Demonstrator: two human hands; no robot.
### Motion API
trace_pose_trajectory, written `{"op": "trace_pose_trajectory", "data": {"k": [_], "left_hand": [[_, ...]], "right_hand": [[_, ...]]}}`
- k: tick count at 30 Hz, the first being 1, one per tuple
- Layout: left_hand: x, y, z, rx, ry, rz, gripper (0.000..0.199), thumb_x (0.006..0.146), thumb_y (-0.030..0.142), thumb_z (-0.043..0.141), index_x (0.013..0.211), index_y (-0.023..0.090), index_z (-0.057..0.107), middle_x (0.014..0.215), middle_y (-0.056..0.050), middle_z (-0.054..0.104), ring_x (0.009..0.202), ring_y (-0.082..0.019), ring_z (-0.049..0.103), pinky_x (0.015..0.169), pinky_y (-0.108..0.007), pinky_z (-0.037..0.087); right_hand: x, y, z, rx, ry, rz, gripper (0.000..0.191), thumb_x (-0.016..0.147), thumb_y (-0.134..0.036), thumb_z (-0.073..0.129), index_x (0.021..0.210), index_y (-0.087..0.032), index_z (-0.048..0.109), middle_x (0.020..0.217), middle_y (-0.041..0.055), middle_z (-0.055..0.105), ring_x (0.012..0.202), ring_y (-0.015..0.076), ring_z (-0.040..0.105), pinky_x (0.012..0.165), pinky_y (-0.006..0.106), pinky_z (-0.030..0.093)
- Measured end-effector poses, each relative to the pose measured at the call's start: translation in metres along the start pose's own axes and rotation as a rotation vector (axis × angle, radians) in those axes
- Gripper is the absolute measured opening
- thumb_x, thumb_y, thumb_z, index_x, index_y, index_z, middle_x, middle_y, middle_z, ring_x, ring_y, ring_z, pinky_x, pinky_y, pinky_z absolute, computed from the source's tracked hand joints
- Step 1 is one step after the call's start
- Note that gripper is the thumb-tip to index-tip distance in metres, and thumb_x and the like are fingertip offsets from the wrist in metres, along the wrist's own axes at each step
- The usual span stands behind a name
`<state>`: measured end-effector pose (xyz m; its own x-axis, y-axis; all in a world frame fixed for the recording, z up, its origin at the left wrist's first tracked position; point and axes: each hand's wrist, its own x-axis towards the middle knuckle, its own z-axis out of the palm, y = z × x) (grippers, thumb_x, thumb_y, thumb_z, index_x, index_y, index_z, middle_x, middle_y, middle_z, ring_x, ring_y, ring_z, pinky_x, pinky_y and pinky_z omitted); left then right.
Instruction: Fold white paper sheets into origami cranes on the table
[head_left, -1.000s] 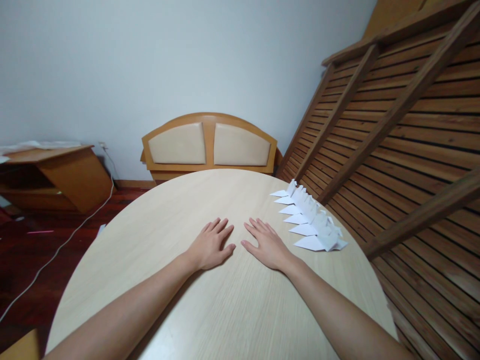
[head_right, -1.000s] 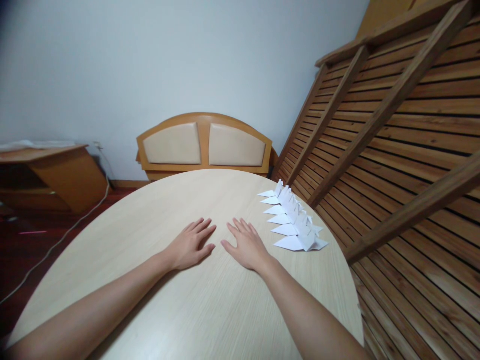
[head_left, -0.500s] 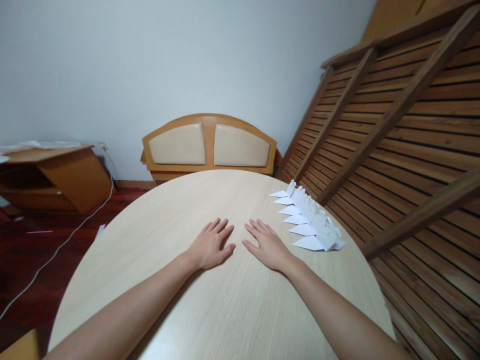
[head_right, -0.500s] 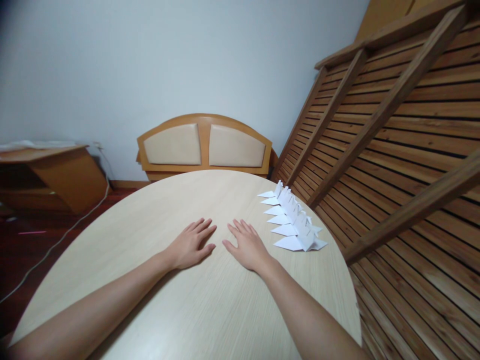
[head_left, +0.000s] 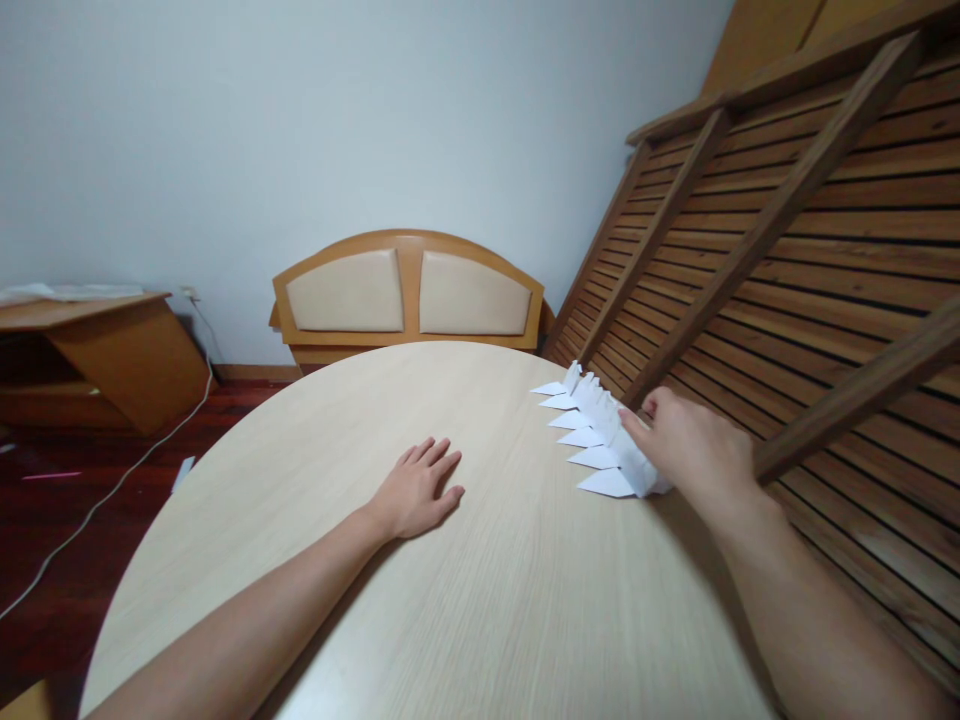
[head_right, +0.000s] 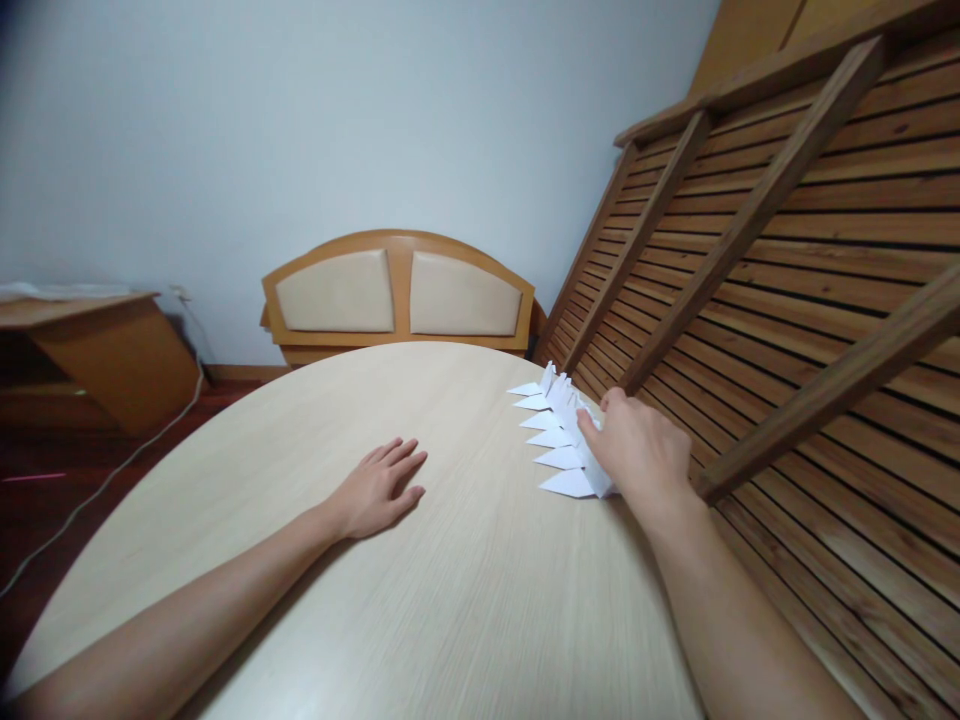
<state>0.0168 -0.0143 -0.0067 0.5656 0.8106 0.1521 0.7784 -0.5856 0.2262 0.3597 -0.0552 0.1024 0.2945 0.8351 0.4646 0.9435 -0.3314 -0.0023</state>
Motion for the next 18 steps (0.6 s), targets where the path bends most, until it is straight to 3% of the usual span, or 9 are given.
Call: {"op": "trace_pose_trajectory", "data": {"k": [2,4,9,13,16,18], "left_hand": [[0.000,0.000,0.000,0.003,0.000,0.003,0.060,0.095,0.047,0.047,0.146,0.016,0.048,0.157,-0.017,0.038,0.147,-0.038,0.030,0.116,-0.056,0.030],[0.000,-0.001,0.001,0.001,0.008,0.007,0.059,0.095,0.047,0.047,0.145,0.016,0.049,0.157,-0.017,0.038,0.147,-0.038,0.031,0.116,-0.056,0.030],[0.000,-0.001,0.001,-0.042,0.055,0.031,0.055,0.093,0.044,0.051,0.139,0.015,0.054,0.152,-0.018,0.045,0.144,-0.039,0.036,0.116,-0.056,0.030],[-0.003,0.009,-0.003,-0.198,0.182,0.070,0.053,0.094,0.043,0.051,0.138,0.013,0.050,0.142,-0.018,0.056,0.134,-0.032,0.050,0.113,-0.049,0.038],[-0.006,0.021,-0.007,-0.332,0.271,0.102,0.063,0.089,0.047,0.060,0.139,0.014,0.042,0.141,-0.019,0.055,0.129,-0.032,0.054,0.107,-0.049,0.042],[-0.008,0.027,-0.008,-0.384,0.305,0.110,0.058,0.085,0.048,0.065,0.128,0.016,0.046,0.141,-0.020,0.053,0.125,-0.032,0.055,0.103,-0.049,0.044]], "right_hand": [[0.000,0.017,0.001,-0.055,-0.145,0.054,0.048,0.085,-0.063,0.056,0.089,-0.017,0.069,0.080,0.0219,0.071,0.073,0.0393,0.069,0.056,0.041,0.044],[-0.003,0.025,0.005,-0.081,-0.301,0.062,0.050,0.083,-0.063,0.058,0.093,-0.016,0.071,0.089,0.0240,0.073,0.082,0.0423,0.070,0.060,0.044,0.047],[-0.013,0.014,0.009,-0.144,-0.509,0.004,0.032,0.090,-0.032,0.052,0.101,-0.010,0.072,0.107,0.0264,0.071,0.099,0.0408,0.069,0.071,0.043,0.047],[-0.020,-0.026,0.000,0.018,-0.524,-0.191,0.030,0.087,-0.037,0.053,0.088,-0.014,0.071,0.097,0.0200,0.073,0.087,0.0320,0.069,0.063,0.034,0.040],[-0.027,-0.072,-0.007,0.270,-0.428,-0.342,0.023,0.086,-0.033,0.053,0.077,-0.017,0.067,0.078,0.0109,0.071,0.067,0.0214,0.063,0.056,0.029,0.032],[-0.031,-0.103,-0.006,0.503,-0.421,-0.425,0.021,0.087,-0.030,0.054,0.071,-0.018,0.063,0.070,0.0052,0.067,0.060,0.0162,0.057,0.055,0.027,0.030]]}}
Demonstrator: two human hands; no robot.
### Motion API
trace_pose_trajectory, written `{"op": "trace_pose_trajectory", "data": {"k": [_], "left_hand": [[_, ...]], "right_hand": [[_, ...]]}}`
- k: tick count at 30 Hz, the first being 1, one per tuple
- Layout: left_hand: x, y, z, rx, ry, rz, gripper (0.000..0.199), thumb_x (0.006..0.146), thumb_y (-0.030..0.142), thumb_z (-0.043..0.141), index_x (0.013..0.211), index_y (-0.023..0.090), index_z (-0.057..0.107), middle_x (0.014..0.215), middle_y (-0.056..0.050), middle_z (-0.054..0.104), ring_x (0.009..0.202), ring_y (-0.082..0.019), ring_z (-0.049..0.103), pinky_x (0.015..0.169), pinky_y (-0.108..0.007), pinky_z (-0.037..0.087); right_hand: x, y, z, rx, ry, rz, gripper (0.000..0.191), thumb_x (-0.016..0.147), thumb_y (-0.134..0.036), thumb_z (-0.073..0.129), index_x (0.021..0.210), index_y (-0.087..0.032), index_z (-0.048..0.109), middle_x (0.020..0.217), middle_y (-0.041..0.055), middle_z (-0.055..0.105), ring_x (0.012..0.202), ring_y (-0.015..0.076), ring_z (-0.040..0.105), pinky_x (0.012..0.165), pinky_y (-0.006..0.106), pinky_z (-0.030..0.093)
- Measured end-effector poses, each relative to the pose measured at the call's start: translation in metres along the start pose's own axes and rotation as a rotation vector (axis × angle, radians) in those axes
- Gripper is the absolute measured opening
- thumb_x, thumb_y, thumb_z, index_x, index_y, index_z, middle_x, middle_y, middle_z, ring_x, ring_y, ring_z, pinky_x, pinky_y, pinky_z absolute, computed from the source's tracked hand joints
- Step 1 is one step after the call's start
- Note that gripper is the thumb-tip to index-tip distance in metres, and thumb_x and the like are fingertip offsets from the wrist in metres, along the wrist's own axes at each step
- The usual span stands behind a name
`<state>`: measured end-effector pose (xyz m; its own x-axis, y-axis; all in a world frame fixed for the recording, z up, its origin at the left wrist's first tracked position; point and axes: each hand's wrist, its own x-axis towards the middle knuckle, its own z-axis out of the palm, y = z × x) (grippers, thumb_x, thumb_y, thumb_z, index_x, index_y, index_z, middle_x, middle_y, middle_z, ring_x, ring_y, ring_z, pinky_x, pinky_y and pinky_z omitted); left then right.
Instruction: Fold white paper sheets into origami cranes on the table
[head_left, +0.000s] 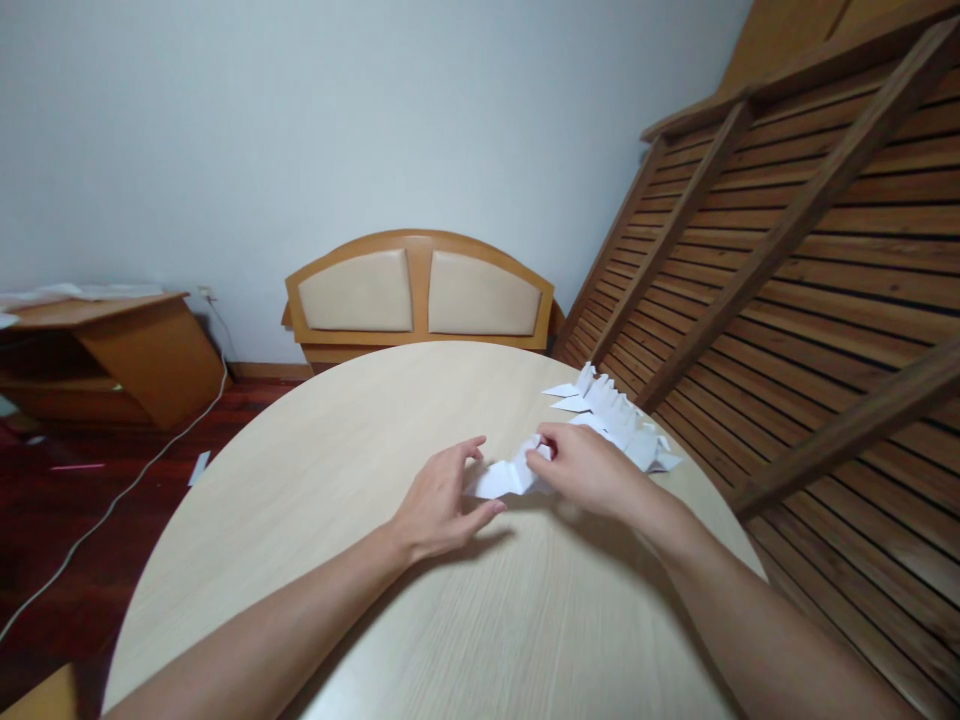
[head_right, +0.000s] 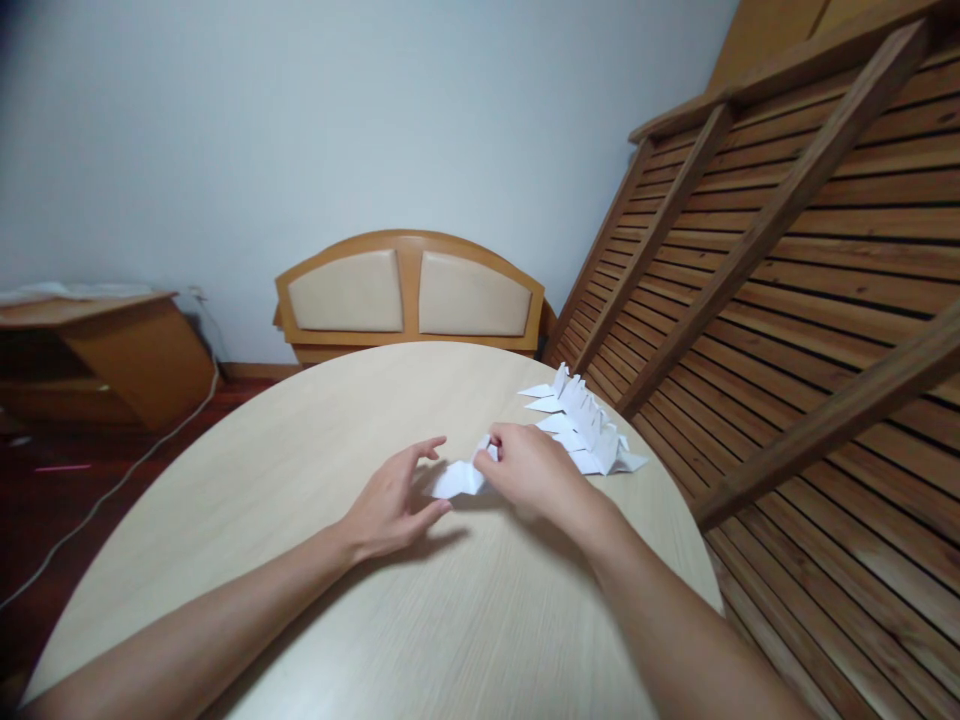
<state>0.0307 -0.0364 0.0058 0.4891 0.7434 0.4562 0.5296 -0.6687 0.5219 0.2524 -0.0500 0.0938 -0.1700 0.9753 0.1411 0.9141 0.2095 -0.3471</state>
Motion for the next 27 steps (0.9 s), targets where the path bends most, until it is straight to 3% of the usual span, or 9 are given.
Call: {"op": "trace_pose_trajectory", "data": {"k": [2,5,8,11,16,20,23,27], "left_hand": [[0.000,0.001,0.000,-0.034,0.041,-0.010,0.042,0.086,0.045,0.065,0.113,0.018,0.048,0.140,-0.019,0.054,0.120,-0.031,0.056,0.098,-0.047,0.044],[0.001,-0.002,0.000,-0.109,0.075,-0.043,0.024,0.091,0.038,0.059,0.100,0.021,0.046,0.116,-0.011,0.065,0.096,-0.023,0.061,0.084,-0.037,0.046],[0.003,-0.007,0.000,-0.229,0.097,-0.098,0.017,0.094,0.035,0.055,0.095,0.021,0.044,0.093,-0.003,0.063,0.075,-0.017,0.054,0.071,-0.030,0.042],[0.005,-0.006,0.003,-0.412,0.148,-0.168,0.018,0.095,0.036,0.055,0.091,0.021,0.045,0.088,-0.001,0.059,0.074,-0.015,0.051,0.071,-0.029,0.040],[0.009,-0.001,0.010,-0.795,0.189,-0.240,0.027,0.097,0.046,0.054,0.091,0.020,0.048,0.104,-0.006,0.060,0.100,-0.020,0.055,0.090,-0.033,0.042],[0.008,0.002,0.016,-0.999,0.142,-0.274,0.029,0.099,0.048,0.049,0.092,0.020,0.047,0.106,-0.006,0.058,0.102,-0.020,0.054,0.094,-0.035,0.041],[0.006,0.003,0.017,-1.016,0.065,-0.268,0.028,0.103,0.047,0.041,0.093,0.021,0.044,0.110,-0.006,0.056,0.105,-0.019,0.052,0.098,-0.036,0.040],[0.004,0.002,0.017,-0.905,0.006,-0.220,0.024,0.103,0.045,0.040,0.096,0.023,0.038,0.111,-0.005,0.054,0.105,-0.018,0.050,0.099,-0.036,0.038]], "right_hand": [[0.012,-0.019,0.015,0.242,0.033,-0.094,0.023,0.088,-0.032,0.054,0.071,-0.018,0.060,0.066,0.0013,0.063,0.059,0.0141,0.053,0.054,0.026,0.030],[0.026,-0.033,0.038,0.581,0.068,-0.123,0.027,0.089,-0.038,0.057,0.071,-0.018,0.059,0.063,-0.0017,0.057,0.059,0.0133,0.050,0.055,0.025,0.034],[0.033,-0.032,0.056,0.916,0.032,-0.152,0.026,0.088,-0.043,0.061,0.079,-0.018,0.060,0.072,-0.0007,0.060,0.066,0.0144,0.055,0.062,0.026,0.041],[0.030,-0.023,0.071,1.145,0.006,-0.178,0.027,0.085,-0.044,0.069,0.088,-0.019,0.061,0.082,-0.0005,0.061,0.076,0.0149,0.058,0.068,0.026,0.045],[0.018,-0.011,0.091,1.339,-0.123,-0.166,0.025,0.084,-0.039,0.073,0.096,-0.021,0.060,0.095,0.0012,0.062,0.089,0.0155,0.060,0.081,0.029,0.048],[0.013,-0.014,0.099,1.352,-0.202,-0.188,0.029,0.080,-0.030,0.077,0.101,-0.022,0.058,0.100,0.0022,0.063,0.095,0.0168,0.062,0.085,0.031,0.050],[0.011,-0.017,0.101,1.305,-0.146,-0.199,0.034,0.079,-0.023,0.077,0.106,-0.023,0.057,0.101,0.0015,0.064,0.094,0.0165,0.062,0.086,0.031,0.049],[0.011,-0.013,0.102,1.267,-0.069,-0.219,0.025,0.083,-0.021,0.071,0.103,-0.022,0.057,0.104,0.0021,0.066,0.095,0.0166,0.063,0.089,0.031,0.049]]}}
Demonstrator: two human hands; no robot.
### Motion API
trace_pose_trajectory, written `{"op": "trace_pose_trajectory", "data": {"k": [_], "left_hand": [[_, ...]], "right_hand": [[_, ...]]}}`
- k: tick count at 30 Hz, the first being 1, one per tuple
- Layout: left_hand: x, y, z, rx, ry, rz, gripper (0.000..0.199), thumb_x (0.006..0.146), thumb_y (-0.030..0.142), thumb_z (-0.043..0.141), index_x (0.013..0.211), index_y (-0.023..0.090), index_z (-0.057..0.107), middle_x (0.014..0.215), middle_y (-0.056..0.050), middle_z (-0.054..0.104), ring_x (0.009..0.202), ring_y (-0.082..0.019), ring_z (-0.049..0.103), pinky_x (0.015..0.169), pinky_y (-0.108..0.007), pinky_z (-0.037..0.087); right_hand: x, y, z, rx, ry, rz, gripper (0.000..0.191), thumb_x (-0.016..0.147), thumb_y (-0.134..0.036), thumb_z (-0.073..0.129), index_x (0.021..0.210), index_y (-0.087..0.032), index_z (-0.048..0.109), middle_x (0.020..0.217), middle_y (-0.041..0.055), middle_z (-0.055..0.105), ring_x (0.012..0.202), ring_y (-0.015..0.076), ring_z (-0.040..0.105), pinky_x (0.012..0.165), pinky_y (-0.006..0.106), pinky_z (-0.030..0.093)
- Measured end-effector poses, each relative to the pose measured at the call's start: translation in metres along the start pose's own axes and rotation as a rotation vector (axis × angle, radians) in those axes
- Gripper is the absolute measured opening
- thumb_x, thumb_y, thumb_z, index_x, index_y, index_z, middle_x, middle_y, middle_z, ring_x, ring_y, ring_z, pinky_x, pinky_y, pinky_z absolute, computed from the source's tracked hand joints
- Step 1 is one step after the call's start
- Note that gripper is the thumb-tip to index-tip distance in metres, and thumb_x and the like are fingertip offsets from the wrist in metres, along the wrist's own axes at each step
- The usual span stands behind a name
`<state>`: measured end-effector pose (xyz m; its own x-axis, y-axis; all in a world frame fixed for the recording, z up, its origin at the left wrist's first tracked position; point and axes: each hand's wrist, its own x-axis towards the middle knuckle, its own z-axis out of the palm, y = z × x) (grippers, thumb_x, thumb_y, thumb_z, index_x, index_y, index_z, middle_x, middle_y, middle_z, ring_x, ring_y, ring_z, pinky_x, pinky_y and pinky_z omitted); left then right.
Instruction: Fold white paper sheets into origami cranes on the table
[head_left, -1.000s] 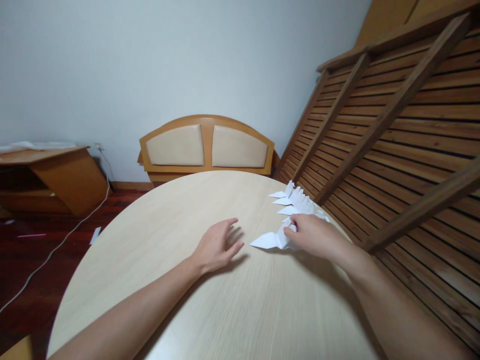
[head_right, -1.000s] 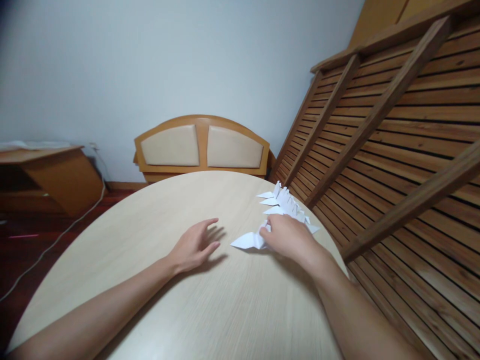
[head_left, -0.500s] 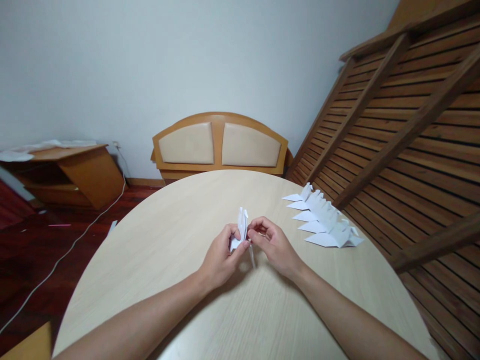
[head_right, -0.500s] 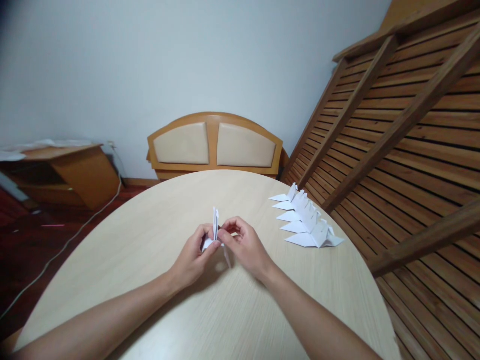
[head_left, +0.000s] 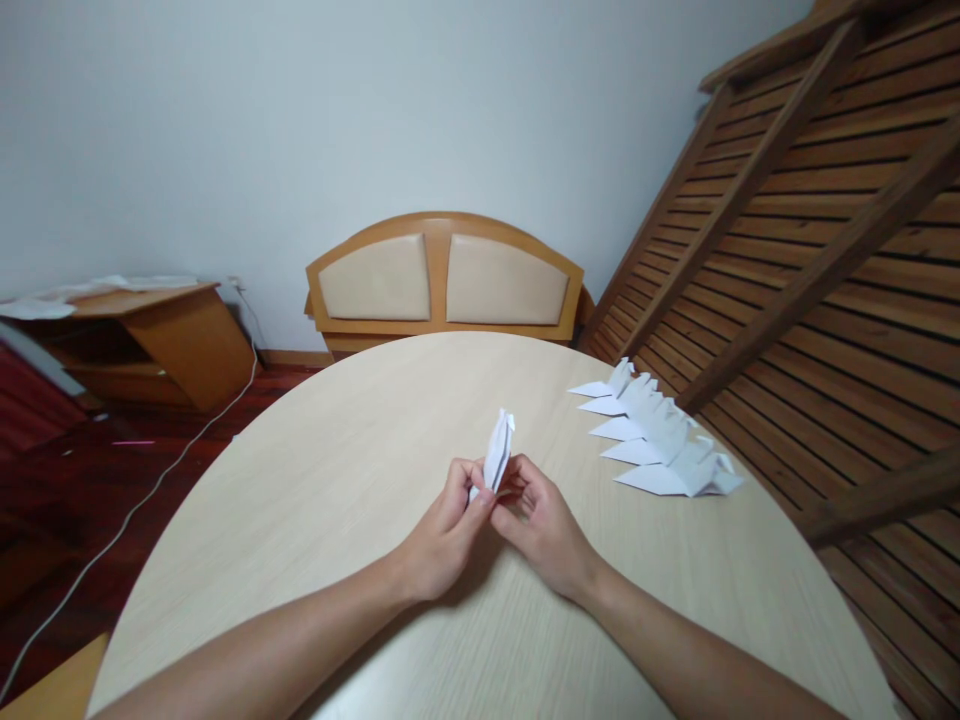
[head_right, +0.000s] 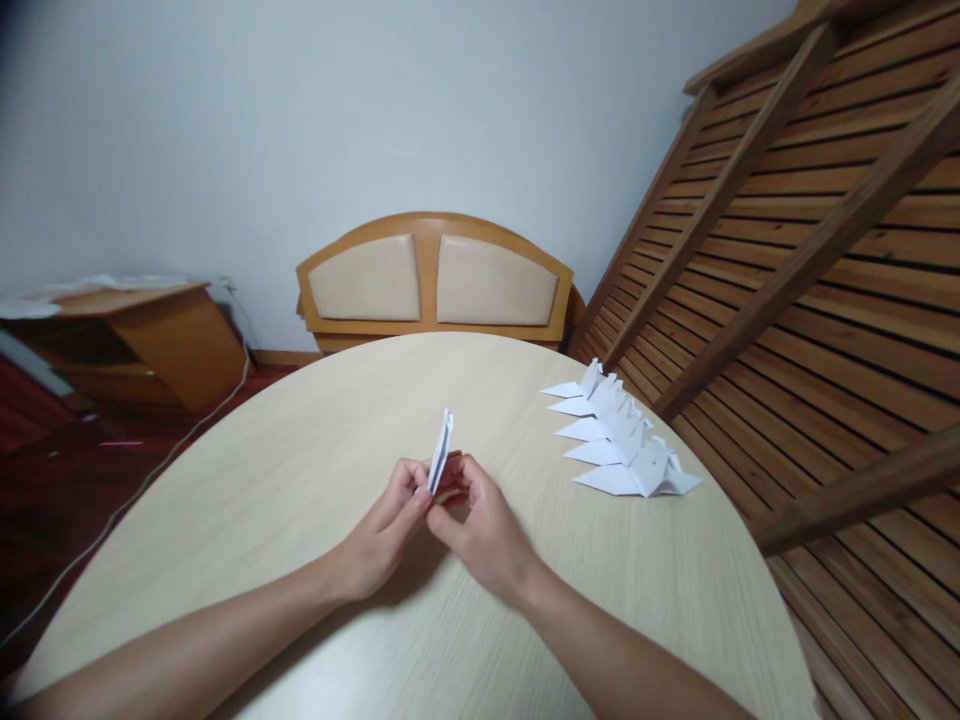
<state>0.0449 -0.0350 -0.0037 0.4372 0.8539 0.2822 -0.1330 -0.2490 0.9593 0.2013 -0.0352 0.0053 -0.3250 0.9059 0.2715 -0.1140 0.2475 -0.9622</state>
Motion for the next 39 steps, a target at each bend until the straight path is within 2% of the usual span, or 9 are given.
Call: {"op": "trace_pose_trajectory", "data": {"k": [5,9,12,16,19,24,27,31,39], "left_hand": [[0.000,0.000,-0.002,0.093,0.000,-0.022,0.026,0.103,0.048,0.039,0.097,0.023,0.037,0.108,-0.004,0.054,0.098,-0.018,0.051,0.094,-0.034,0.040],[0.001,0.001,-0.002,0.150,0.085,-0.015,0.031,0.101,0.053,0.038,0.095,0.023,0.039,0.101,-0.004,0.054,0.091,-0.018,0.051,0.087,-0.032,0.043],[0.002,0.003,-0.003,0.232,0.150,-0.007,0.036,0.101,0.057,0.036,0.098,0.022,0.045,0.097,-0.004,0.055,0.090,-0.019,0.052,0.084,-0.032,0.044],[0.003,0.007,-0.004,0.290,0.170,0.012,0.039,0.102,0.053,0.034,0.105,0.019,0.052,0.095,-0.006,0.061,0.088,-0.020,0.056,0.083,-0.032,0.045],[0.004,0.008,-0.005,0.326,0.192,0.029,0.035,0.103,0.047,0.035,0.105,0.018,0.055,0.096,-0.007,0.063,0.086,-0.020,0.057,0.081,-0.032,0.045],[0.006,0.008,-0.006,0.375,0.169,0.099,0.028,0.104,0.038,0.038,0.101,0.018,0.058,0.119,-0.012,0.061,0.109,-0.022,0.057,0.095,-0.035,0.043],[0.008,0.008,-0.007,0.370,0.160,0.099,0.028,0.103,0.036,0.040,0.094,0.018,0.059,0.132,-0.013,0.055,0.116,-0.023,0.055,0.091,-0.034,0.046],[0.009,0.007,-0.007,0.388,0.134,0.104,0.025,0.103,0.034,0.042,0.094,0.018,0.060,0.122,-0.013,0.061,0.106,-0.021,0.059,0.087,-0.033,0.047],[0.008,0.008,-0.006,0.531,0.143,0.181,0.019,0.100,0.031,0.047,0.090,0.019,0.058,0.101,-0.009,0.064,0.092,-0.019,0.060,0.077,-0.031,0.047]], "right_hand": [[-0.002,0.001,-0.006,-0.051,-0.025,-0.013,0.022,0.088,-0.024,0.066,0.108,-0.021,0.058,0.109,0.0045,0.066,0.100,0.0182,0.063,0.092,0.033,0.049],[0.000,0.001,-0.004,-0.005,0.023,0.018,0.016,0.089,-0.030,0.068,0.099,-0.021,0.060,0.102,0.0036,0.067,0.094,0.0181,0.065,0.088,0.032,0.050],[0.002,0.002,-0.003,0.063,0.074,0.075,0.022,0.084,-0.036,0.073,0.093,-0.021,0.060,0.094,0.0023,0.068,0.088,0.0174,0.065,0.084,0.031,0.051],[0.004,0.002,-0.003,0.081,0.085,0.128,0.028,0.083,-0.044,0.073,0.092,-0.020,0.061,0.087,0.0023,0.068,0.079,0.0173,0.065,0.076,0.031,0.051],[0.005,0.001,-0.006,0.060,0.068,0.093,0.028,0.086,-0.046,0.069,0.090,-0.019,0.062,0.088,0.0033,0.069,0.082,0.0183,0.065,0.079,0.032,0.050],[0.004,-0.001,-0.011,0.091,0.039,0.023,0.024,0.089,-0.039,0.067,0.106,-0.021,0.063,0.106,0.0047,0.069,0.095,0.0191,0.064,0.088,0.033,0.048],[0.003,-0.002,-0.010,0.139,0.065,0.008,0.028,0.089,-0.038,0.067,0.111,-0.022,0.060,0.110,0.0046,0.068,0.096,0.0186,0.064,0.089,0.033,0.048],[0.006,-0.003,-0.011,0.147,0.201,-0.044,0.034,0.084,-0.037,0.073,0.110,-0.025,0.056,0.107,0.0039,0.068,0.101,0.0196,0.064,0.089,0.032,0.049],[0.013,-0.007,-0.023,0.091,0.299,-0.006,0.036,0.076,-0.043,0.078,0.101,-0.023,0.062,0.088,0.0016,0.068,0.078,0.0179,0.064,0.070,0.030,0.051]]}}
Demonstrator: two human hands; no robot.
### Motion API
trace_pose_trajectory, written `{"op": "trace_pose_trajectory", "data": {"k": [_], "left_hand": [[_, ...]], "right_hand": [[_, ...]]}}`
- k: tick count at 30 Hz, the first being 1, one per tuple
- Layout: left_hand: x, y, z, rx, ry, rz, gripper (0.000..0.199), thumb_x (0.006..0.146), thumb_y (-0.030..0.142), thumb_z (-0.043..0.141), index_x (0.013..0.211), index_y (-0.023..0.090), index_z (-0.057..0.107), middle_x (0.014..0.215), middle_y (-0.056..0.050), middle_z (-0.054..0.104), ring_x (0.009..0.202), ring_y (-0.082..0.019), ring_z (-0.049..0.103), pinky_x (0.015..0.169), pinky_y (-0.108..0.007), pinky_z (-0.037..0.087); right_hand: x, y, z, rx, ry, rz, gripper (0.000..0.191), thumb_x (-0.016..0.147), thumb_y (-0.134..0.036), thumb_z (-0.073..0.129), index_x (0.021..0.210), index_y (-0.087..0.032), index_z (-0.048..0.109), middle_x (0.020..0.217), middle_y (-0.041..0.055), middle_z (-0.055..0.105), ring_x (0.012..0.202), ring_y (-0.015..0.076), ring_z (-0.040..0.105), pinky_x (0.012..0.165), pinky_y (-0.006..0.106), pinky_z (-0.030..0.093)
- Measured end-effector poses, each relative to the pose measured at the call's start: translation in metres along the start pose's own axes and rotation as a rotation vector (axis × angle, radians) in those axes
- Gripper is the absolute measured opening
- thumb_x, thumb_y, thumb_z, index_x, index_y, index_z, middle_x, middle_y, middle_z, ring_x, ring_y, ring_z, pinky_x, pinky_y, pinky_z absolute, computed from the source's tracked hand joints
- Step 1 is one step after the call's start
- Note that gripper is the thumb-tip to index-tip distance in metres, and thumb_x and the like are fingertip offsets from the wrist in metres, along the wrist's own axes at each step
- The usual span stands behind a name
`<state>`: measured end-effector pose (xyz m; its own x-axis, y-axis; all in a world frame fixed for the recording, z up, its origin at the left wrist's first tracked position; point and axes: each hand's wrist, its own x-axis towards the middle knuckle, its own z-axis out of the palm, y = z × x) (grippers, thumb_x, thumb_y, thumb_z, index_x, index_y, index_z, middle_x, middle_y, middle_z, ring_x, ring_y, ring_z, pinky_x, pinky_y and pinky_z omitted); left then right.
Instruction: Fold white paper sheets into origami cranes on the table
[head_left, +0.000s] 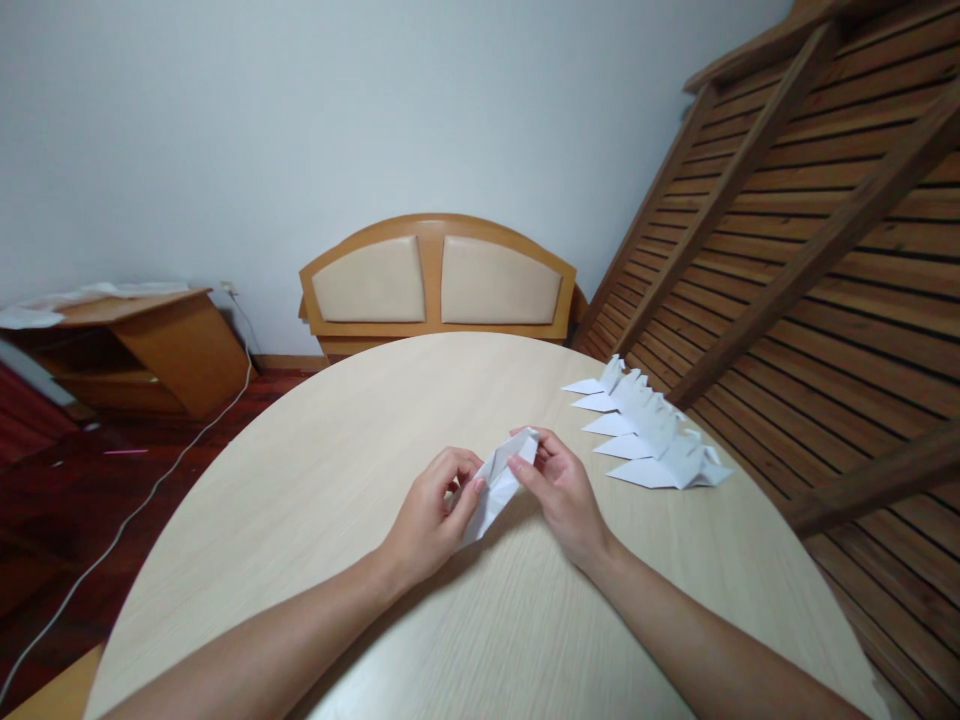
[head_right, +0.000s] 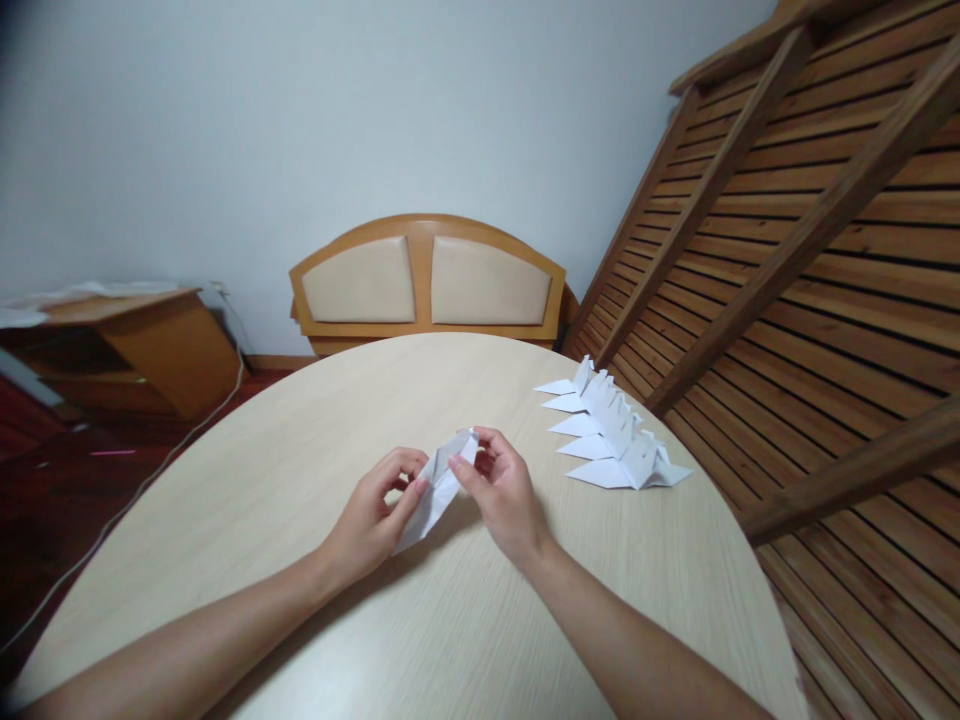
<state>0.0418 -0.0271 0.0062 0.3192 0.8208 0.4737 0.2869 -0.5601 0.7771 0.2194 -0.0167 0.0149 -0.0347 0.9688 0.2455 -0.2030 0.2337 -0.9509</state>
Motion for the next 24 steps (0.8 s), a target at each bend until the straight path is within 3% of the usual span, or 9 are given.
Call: {"op": "trace_pose_trajectory", "data": {"k": [3,8,13,16,19,24], "left_hand": [[0.000,0.001,-0.001,0.051,-0.022,0.048,0.015,0.099,0.028,0.048,0.091,0.019,0.057,0.103,-0.009,0.064,0.093,-0.019,0.059,0.077,-0.031,0.046],[-0.003,0.001,0.000,0.088,-0.051,0.057,0.007,0.093,0.021,0.052,0.099,0.020,0.054,0.105,-0.009,0.063,0.095,-0.020,0.059,0.080,-0.033,0.046],[-0.005,0.000,0.002,0.085,-0.072,-0.013,0.013,0.087,0.018,0.054,0.099,0.021,0.049,0.100,-0.007,0.062,0.088,-0.020,0.057,0.079,-0.033,0.046],[-0.004,0.001,0.003,0.025,-0.080,-0.095,0.006,0.093,0.024,0.050,0.097,0.021,0.049,0.100,-0.007,0.062,0.089,-0.020,0.057,0.078,-0.033,0.045],[-0.003,0.001,0.005,-0.049,-0.073,-0.153,0.011,0.098,0.031,0.045,0.099,0.020,0.049,0.103,-0.007,0.061,0.089,-0.019,0.056,0.075,-0.031,0.045],[-0.003,-0.002,0.004,-0.016,-0.065,-0.022,0.009,0.094,0.021,0.052,0.102,0.021,0.046,0.113,-0.009,0.059,0.097,-0.019,0.056,0.077,-0.030,0.045]], "right_hand": [[0.001,-0.004,-0.003,-0.031,0.007,0.029,0.036,0.075,-0.048,0.078,0.097,-0.022,0.065,0.077,-0.0005,0.066,0.067,0.0163,0.061,0.063,0.029,0.049],[0.006,-0.005,-0.007,-0.029,0.139,-0.031,0.040,0.065,-0.048,0.085,0.090,-0.022,0.068,0.078,0.0015,0.069,0.071,0.0182,0.062,0.066,0.030,0.050],[0.010,-0.008,-0.012,0.106,0.241,-0.037,0.035,0.069,-0.046,0.083,0.090,-0.023,0.067,0.080,0.0007,0.067,0.071,0.0165,0.060,0.067,0.030,0.049],[0.013,-0.011,-0.017,0.176,0.260,-0.037,0.035,0.069,-0.038,0.083,0.096,-0.026,0.063,0.079,-0.0027,0.064,0.069,0.0147,0.059,0.065,0.028,0.049],[0.017,-0.013,-0.024,0.162,0.288,-0.056,0.033,0.072,-0.038,0.080,0.097,-0.027,0.062,0.077,-0.0038,0.061,0.068,0.0143,0.059,0.063,0.027,0.048],[0.021,-0.016,-0.029,0.199,0.349,-0.064,0.033,0.072,-0.040,0.081,0.095,-0.027,0.061,0.081,-0.0034,0.062,0.071,0.0145,0.059,0.064,0.027,0.047]]}}
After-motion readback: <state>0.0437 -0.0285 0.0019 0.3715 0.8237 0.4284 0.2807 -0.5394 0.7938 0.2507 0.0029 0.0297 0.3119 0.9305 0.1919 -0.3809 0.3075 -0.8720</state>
